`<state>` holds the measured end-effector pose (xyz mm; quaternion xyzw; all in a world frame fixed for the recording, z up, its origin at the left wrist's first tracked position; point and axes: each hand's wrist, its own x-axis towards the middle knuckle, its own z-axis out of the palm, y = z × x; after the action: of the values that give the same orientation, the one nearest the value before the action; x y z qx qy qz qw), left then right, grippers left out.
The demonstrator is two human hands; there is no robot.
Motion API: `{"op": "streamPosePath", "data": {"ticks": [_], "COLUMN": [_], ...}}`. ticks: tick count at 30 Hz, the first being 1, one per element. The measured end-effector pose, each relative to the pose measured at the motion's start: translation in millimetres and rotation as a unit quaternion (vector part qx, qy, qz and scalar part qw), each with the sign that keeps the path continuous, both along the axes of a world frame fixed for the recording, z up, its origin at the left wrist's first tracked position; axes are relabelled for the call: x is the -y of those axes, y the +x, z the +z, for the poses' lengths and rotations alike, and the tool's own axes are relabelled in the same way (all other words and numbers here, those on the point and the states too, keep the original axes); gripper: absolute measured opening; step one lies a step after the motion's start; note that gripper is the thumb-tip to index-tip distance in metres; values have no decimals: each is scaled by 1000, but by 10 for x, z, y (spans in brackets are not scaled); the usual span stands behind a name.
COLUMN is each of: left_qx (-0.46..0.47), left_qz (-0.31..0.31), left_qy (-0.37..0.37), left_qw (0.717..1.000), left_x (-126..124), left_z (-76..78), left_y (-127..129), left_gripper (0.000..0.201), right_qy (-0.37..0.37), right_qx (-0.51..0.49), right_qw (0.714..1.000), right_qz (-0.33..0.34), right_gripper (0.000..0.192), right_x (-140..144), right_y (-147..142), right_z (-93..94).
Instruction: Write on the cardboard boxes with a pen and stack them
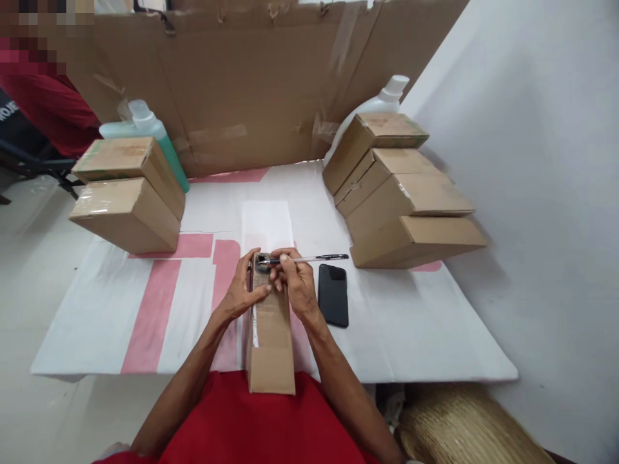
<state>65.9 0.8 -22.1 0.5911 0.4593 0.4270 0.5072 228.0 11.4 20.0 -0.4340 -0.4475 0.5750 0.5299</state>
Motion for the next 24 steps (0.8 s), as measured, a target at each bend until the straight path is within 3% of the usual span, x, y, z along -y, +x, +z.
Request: {"op": "streamPosePath", "data": {"ticks": [10, 14, 18, 20, 22, 24], "left_qx": [-5, -7, -1, -2, -6, -7], "left_qz": [1, -2, 0, -3, -6, -5], "left_qy": [-8, -9, -16, -21, -24, -22], "left_qw": [1000, 1000, 1000, 1000, 1000, 1000], "left_x": [9, 10, 8, 7, 5, -1], "left_z": [3, 31, 30, 17, 1, -13], "left_y": [-21, -22, -35, -50, -66, -80], "left_gripper": [91, 90, 91, 92, 92, 92], "right_qy": [16, 17, 24, 3, -44, -88], "right_qx": [84, 102, 109, 259, 443, 550], "right_qw": [996, 993, 984, 953, 886, 826], "right_qz": [-4, -58, -139, -159, -132, -85], "right_gripper": [31, 29, 28, 25, 21, 14], "right_x": [42, -17, -252, -391, -493, -535], "right_y": [93, 204, 377, 486, 576, 613], "right_z": [70, 54, -42, -113, -191, -274]}}
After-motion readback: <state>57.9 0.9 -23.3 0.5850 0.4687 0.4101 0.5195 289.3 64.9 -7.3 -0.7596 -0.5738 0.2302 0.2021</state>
